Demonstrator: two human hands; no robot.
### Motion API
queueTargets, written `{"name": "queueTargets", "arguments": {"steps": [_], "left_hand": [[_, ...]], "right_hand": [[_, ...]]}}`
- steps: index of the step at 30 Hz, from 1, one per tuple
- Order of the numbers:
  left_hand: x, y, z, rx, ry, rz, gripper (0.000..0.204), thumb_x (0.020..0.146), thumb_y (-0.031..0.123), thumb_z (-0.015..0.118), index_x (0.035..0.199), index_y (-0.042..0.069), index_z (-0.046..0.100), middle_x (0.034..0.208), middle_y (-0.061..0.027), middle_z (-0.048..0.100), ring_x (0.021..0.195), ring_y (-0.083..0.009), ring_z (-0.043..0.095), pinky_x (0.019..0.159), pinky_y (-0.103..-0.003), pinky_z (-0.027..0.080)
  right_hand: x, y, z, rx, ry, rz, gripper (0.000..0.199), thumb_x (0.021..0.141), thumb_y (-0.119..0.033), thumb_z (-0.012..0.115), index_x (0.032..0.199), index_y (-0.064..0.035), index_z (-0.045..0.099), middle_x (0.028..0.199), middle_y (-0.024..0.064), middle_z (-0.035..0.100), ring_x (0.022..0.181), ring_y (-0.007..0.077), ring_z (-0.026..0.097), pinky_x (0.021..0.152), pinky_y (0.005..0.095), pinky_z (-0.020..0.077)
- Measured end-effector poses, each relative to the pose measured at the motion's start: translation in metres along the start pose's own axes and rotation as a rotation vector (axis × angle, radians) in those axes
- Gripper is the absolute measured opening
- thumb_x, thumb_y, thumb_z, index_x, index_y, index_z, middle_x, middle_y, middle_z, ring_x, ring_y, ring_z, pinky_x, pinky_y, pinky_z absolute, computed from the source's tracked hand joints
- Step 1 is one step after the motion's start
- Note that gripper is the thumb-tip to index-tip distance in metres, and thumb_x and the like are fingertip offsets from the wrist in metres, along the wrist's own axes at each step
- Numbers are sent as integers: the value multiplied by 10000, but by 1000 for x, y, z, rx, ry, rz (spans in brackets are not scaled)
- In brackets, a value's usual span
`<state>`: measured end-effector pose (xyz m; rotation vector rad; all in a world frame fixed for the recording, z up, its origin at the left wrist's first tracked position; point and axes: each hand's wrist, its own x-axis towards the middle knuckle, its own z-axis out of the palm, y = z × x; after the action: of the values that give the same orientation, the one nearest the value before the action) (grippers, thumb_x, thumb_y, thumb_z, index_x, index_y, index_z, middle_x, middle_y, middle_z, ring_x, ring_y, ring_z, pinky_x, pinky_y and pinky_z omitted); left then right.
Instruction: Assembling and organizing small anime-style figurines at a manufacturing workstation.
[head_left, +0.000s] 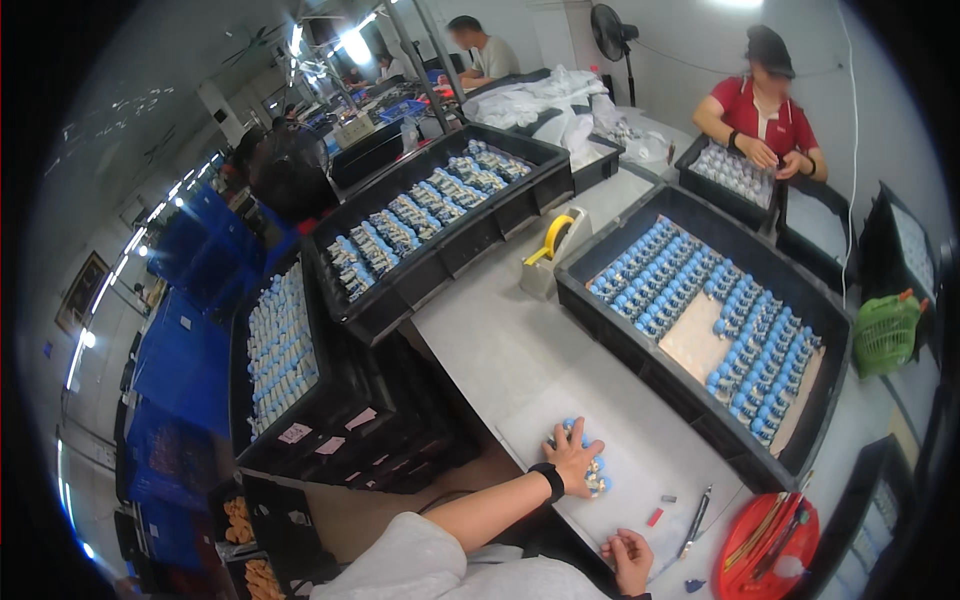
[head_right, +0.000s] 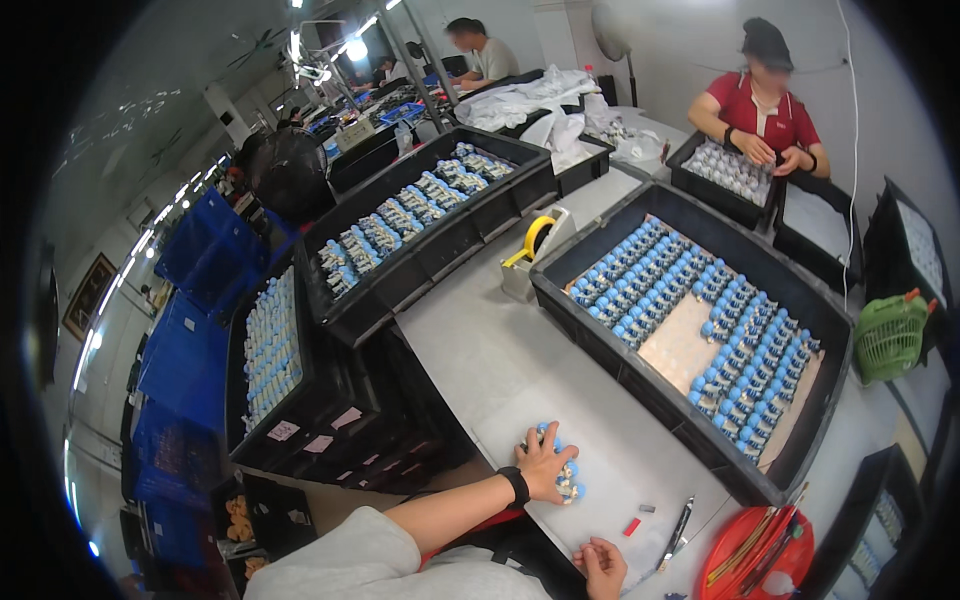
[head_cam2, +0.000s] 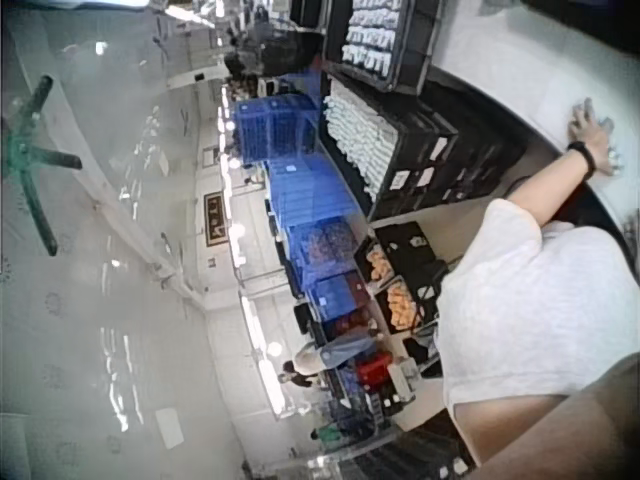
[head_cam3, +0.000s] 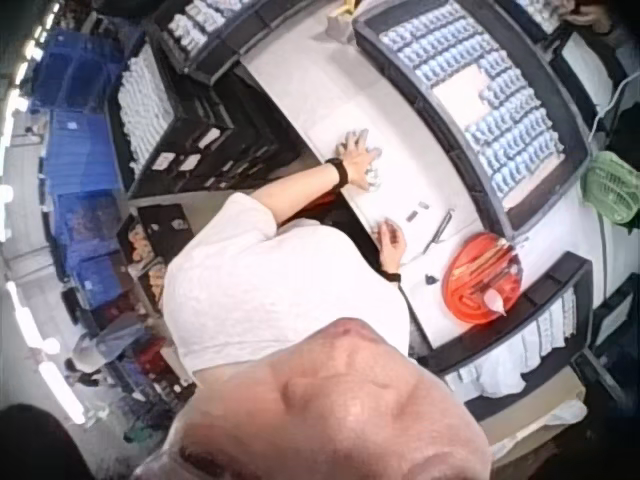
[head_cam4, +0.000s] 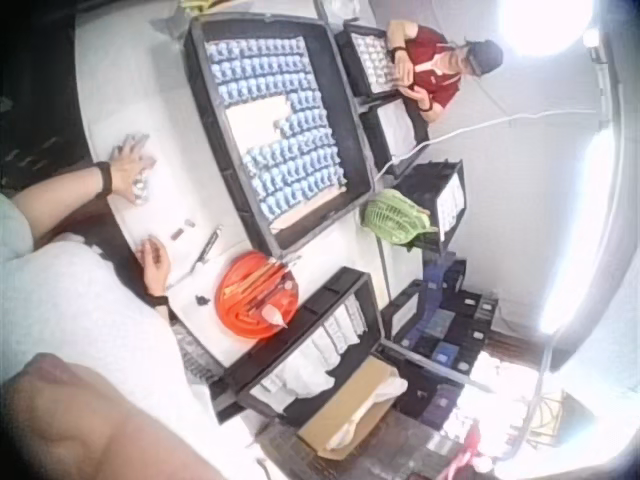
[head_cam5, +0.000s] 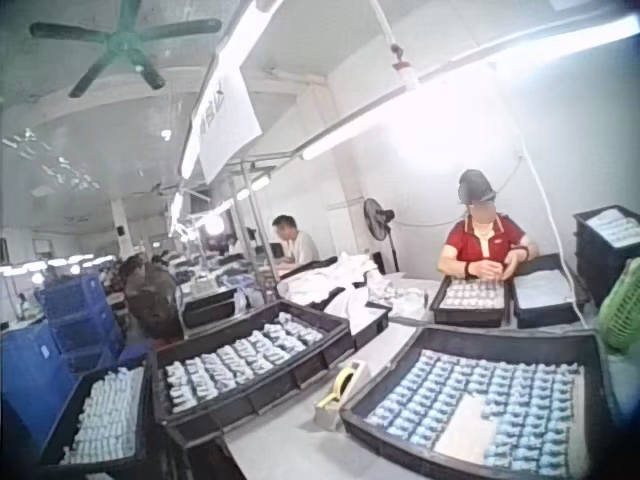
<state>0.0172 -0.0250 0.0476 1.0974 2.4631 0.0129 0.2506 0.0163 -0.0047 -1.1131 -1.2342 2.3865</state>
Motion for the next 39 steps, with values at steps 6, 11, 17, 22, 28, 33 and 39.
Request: {"name": "queueTargets", "arguments": {"steps": [6,11,17,22,28,33,39], "left_hand": [[1,-4,-4,-23,-134,-10,805,482,289,785,1184,283,392,1356,-147,129,1213,-481,108,885,-631,285],[3,-20,-22,-222,-81,88,710,483,244,762,1111,261,432,1262,-124,254,1135,-429,219,849,-567,330],[12,-56,-152,-642,109,456,611,507,192,704,1060,202,444,1156,-134,324,1067,-394,325,911,-468,323],[59,-116,-345,-245,546,795,594,471,181,720,1008,163,465,1083,-128,365,1034,-336,377,914,-411,314],[220,-236,-464,2,644,212,629,468,224,741,1037,221,474,1118,-133,378,1026,-381,380,902,-435,341],[341,-281,-462,39,397,-131,750,496,248,767,1165,229,430,1227,-146,332,1121,-422,318,943,-462,326],[413,-311,-445,47,306,-217,797,472,285,761,1192,226,424,1240,-155,336,1184,-390,280,996,-482,232]], "right_hand": [[6,-10,1,3,-17,15,255,840,-100,591,1063,18,551,858,87,607,707,135,571,615,232,470],[12,-8,-4,-155,-30,18,278,816,-114,627,1056,10,562,852,82,608,694,133,564,594,240,471],[24,-12,24,-324,152,-24,316,780,-109,661,1064,-13,560,929,104,588,729,158,564,602,265,481],[42,12,32,-991,376,-421,500,732,-213,698,1155,-38,496,1148,181,489,962,278,523,795,409,449],[62,-17,92,-1408,625,-241,725,670,-483,664,1196,-35,444,1253,266,371,1226,457,203,1011,560,140],[64,-17,94,-1211,686,-211,677,686,-441,672,1173,-24,455,1290,270,322,1247,453,186,1011,554,155],[67,-8,99,-1213,729,-203,629,690,-382,693,1156,-25,465,1301,266,307,1261,445,173,1008,548,175]]}}
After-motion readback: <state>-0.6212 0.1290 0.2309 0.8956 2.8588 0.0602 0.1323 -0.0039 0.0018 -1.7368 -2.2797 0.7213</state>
